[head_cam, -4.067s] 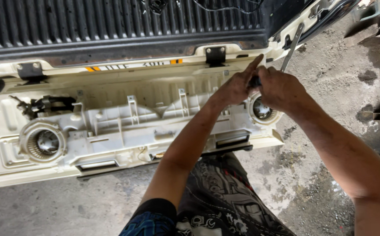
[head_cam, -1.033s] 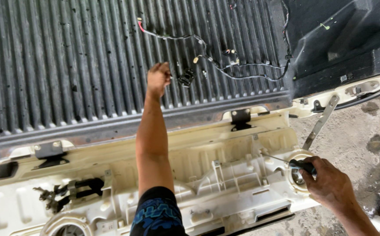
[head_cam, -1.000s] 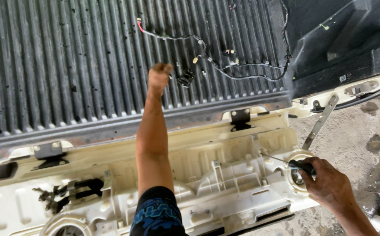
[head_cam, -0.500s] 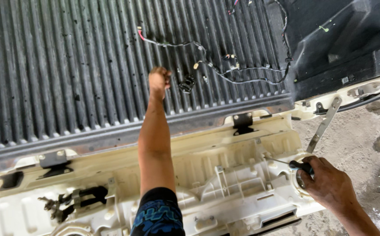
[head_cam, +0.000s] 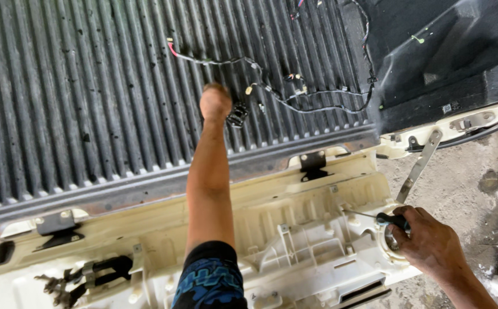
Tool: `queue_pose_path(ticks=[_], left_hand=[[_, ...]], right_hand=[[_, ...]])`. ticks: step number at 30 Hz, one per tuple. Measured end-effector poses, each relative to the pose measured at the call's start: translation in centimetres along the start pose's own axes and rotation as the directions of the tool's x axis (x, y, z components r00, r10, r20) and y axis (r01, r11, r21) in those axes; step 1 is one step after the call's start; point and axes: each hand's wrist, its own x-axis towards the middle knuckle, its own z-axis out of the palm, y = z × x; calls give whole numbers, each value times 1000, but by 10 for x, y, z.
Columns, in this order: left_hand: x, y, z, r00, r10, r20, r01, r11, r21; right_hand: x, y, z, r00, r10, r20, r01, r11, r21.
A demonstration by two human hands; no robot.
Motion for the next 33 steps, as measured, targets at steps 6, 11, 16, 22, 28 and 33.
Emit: queue_pose_path(ticks=[6, 11, 16, 22, 28, 33], left_hand=[[7, 46, -23, 922, -196, 335, 388, 495, -778], [5, 119, -36, 925, -118, 361, 147, 988, -56], [-10, 135, -13, 889, -99, 446, 29, 987, 161], [-22, 123, 31, 891, -44, 452, -59, 976, 211], [-10, 138, 21, 859, 14, 512, -172, 950, 262], [-79, 141, -12, 937, 7, 350, 285, 567, -773]], right_hand=[[-3, 9, 14, 965, -200, -170, 185, 978, -95], [0, -1, 3, 999, -46, -6, 45, 998, -47], [1, -10, -4, 979, 187, 85, -199, 966, 162], [-13, -1, 18, 992, 81, -100, -66, 987, 146], [-11, 6, 12, 967, 250, -46, -233, 945, 232], [-8, 18, 1, 801, 445, 401, -577, 753, 317]])
